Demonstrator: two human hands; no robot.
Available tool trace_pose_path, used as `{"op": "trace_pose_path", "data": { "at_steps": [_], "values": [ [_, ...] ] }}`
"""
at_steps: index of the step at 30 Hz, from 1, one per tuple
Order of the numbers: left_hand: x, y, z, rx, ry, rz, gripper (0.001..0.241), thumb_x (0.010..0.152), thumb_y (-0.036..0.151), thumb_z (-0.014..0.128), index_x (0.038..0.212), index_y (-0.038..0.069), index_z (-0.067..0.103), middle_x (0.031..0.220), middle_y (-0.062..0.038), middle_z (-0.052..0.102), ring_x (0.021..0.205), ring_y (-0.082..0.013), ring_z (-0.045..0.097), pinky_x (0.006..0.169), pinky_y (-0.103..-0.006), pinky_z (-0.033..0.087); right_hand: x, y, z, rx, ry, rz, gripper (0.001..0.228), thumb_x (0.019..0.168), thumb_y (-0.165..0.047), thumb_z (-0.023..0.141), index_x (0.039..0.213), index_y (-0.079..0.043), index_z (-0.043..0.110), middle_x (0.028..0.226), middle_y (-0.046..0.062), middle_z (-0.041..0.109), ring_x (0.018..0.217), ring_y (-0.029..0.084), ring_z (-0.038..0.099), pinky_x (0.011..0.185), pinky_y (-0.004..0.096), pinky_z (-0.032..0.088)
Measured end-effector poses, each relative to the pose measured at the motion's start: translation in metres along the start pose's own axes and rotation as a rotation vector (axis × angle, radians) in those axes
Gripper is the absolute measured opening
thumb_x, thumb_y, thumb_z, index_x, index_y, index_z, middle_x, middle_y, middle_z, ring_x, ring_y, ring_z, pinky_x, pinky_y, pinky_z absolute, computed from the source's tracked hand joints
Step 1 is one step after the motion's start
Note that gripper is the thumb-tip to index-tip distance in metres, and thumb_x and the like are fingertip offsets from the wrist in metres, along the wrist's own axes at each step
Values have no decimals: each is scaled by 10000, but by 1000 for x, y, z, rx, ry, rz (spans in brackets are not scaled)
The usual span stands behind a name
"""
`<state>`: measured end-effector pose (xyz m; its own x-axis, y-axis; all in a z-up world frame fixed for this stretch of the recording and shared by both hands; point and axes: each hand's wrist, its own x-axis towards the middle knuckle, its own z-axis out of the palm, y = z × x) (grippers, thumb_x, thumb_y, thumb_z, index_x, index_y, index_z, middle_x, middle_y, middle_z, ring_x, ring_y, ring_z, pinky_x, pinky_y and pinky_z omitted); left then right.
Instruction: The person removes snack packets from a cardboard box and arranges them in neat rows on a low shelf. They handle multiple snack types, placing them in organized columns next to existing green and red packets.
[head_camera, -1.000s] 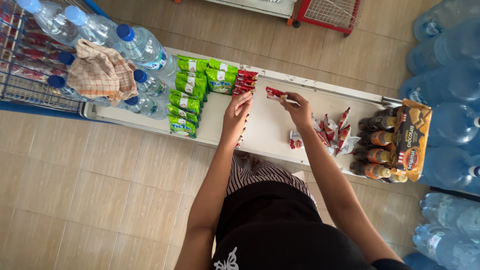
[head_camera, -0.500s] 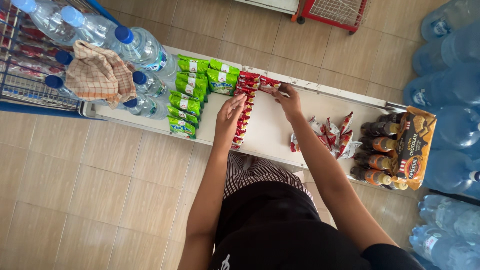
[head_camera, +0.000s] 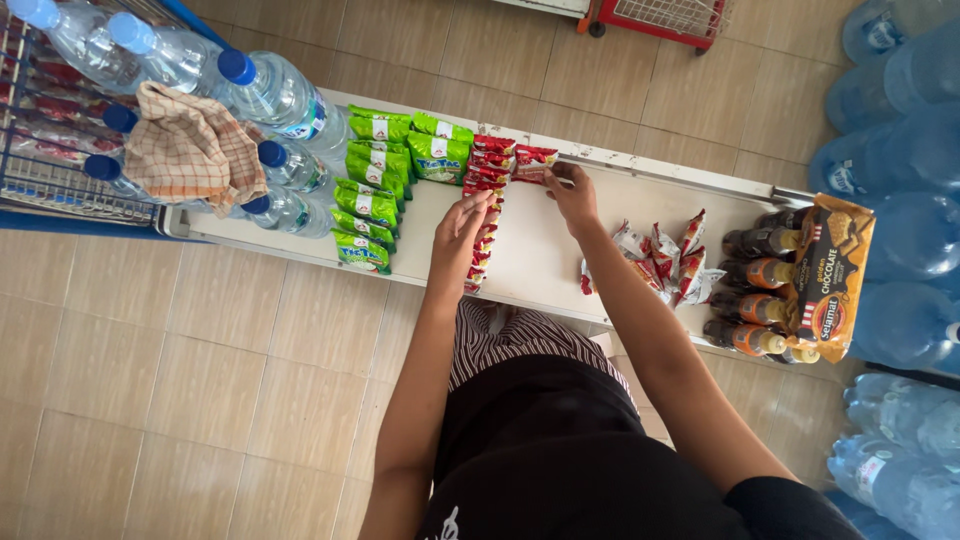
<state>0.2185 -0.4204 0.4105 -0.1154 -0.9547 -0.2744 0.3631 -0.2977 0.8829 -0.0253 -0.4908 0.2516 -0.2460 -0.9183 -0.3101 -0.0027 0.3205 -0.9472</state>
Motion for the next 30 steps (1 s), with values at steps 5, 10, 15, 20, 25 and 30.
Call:
{"op": "trace_pose_path", "data": {
  "at_steps": [5, 10, 15, 20, 25, 30],
  "values": [
    [-3, 0, 1, 2, -9, -19, 346, 1047, 234, 602, 1316, 18, 629, 1312, -125, 694, 1153, -203, 691, 988, -315, 540, -5, 0, 4, 3, 13, -46, 314, 954, -208, 772, 1153, 7, 659, 1105, 62, 714, 946, 137, 716, 795, 277, 606],
    [-8, 1, 2, -9, -19, 9, 348, 1052, 226, 599, 1317, 3, 628, 1306, -141, 696, 1163, -211, 689, 1007, -323, 543, -14, -7, 12, -148, 58, -72, 402, 861, -204, 833, 1164, -5, 657, 1055, 67, 728, 869, 151, 694, 746, 297, 578],
    [-13, 3, 1, -34, -29, 47, 344, 1057, 210, 594, 1319, -13, 620, 1309, -148, 688, 1184, -210, 679, 1037, -325, 541, -15, -11, 15, -332, 150, -160, 331, 855, -204, 848, 1053, 10, 693, 973, 87, 749, 848, 165, 733, 759, 324, 575],
    [-17, 4, 1, -25, -13, 50, 337, 1055, 194, 595, 1315, -19, 623, 1298, -148, 693, 1184, -200, 681, 1034, -320, 541, -12, -7, 15, -317, 179, -192, 295, 863, -177, 824, 1043, 12, 687, 939, 105, 751, 839, 187, 735, 757, 329, 575],
    [-21, 4, -2, 22, 16, 7, 342, 1053, 197, 597, 1326, -7, 631, 1286, -138, 699, 1126, -189, 684, 991, -310, 531, -8, -3, 15, -342, 166, -216, 303, 863, -182, 832, 1047, 8, 685, 935, 96, 750, 836, 190, 733, 767, 327, 575],
    [-25, -1, -5, 20, -16, 38, 351, 1049, 215, 593, 1330, 8, 631, 1295, -121, 706, 1122, -181, 692, 985, -301, 540, -5, 14, 13, -326, 195, -277, 415, 869, -176, 851, 1180, -6, 635, 1041, 121, 729, 832, 205, 722, 753, 338, 584]
  ]
}}
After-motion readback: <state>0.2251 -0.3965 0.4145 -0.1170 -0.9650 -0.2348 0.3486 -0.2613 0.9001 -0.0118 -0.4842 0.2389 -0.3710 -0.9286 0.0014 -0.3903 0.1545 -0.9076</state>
